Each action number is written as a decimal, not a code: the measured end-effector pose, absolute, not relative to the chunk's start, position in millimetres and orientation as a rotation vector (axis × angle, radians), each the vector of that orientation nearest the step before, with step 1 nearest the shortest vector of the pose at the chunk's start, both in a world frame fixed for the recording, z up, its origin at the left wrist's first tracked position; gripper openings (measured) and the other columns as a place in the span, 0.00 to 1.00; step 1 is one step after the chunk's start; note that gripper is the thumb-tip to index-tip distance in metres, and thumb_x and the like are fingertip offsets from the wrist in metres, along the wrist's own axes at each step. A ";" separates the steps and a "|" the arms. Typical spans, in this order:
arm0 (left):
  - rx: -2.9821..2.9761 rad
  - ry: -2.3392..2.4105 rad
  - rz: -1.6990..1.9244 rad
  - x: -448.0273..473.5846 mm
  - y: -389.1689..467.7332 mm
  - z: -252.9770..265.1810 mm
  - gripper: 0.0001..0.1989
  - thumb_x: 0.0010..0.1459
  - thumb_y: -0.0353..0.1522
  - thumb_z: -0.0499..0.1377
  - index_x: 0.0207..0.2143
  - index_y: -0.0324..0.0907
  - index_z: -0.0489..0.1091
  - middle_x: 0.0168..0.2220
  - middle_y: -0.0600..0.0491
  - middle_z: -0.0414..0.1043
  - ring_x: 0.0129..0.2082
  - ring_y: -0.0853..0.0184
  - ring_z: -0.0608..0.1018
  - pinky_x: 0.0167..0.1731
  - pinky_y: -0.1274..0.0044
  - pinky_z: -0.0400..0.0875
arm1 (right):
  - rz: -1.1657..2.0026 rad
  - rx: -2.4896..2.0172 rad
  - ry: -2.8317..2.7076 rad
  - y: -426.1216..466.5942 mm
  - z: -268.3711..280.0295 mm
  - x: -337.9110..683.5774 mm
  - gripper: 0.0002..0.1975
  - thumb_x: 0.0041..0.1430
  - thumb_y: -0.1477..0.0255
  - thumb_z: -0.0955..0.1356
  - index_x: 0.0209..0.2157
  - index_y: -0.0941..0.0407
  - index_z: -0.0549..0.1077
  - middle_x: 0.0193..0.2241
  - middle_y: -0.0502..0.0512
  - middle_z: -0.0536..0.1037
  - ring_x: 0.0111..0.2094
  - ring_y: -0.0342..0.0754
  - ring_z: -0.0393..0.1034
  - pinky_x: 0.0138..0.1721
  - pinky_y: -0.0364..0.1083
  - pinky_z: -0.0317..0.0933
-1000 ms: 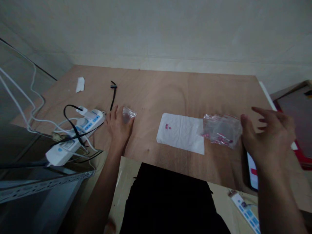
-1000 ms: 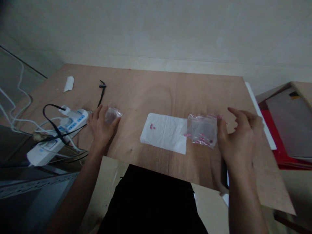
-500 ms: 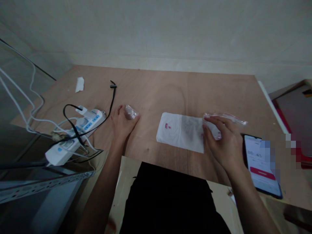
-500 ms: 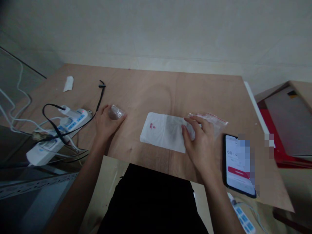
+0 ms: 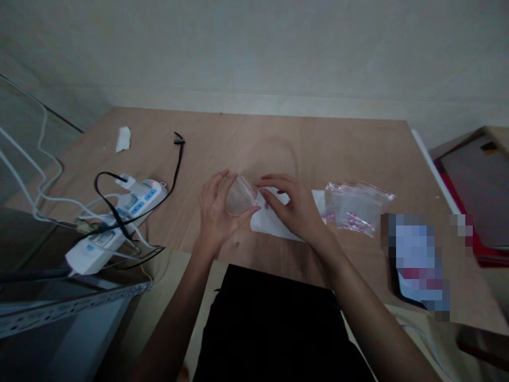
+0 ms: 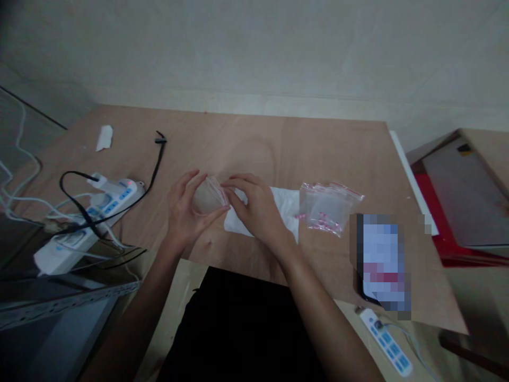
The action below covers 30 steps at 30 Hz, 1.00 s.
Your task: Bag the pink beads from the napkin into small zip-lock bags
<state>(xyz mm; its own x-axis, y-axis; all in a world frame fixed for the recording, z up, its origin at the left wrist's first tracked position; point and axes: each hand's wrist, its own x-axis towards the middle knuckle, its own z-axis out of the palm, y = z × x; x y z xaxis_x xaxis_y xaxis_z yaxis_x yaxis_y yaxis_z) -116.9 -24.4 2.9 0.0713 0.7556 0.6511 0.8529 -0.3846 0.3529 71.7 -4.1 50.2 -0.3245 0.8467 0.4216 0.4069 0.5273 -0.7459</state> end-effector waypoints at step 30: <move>-2.303 -1.698 -1.349 -119.0 -41.4 5.6 0.29 0.47 0.43 0.70 0.50 0.46 0.68 0.53 0.45 0.70 0.54 0.54 0.73 0.54 0.59 0.67 | 0.459 -1.410 -2.283 1.0 -3.5 77.2 0.08 0.63 0.76 0.65 0.36 0.59 0.77 0.36 0.62 0.79 0.38 0.52 0.73 0.40 0.51 0.66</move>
<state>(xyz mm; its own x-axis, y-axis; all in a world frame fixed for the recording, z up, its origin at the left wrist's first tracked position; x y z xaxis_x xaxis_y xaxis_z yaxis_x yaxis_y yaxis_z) -119.0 -41.4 5.6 0.0601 0.7908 0.6091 0.7723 -0.4235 0.4736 77.2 1.0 -3.5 -0.4001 0.8998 0.1741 0.7626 0.4322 -0.4813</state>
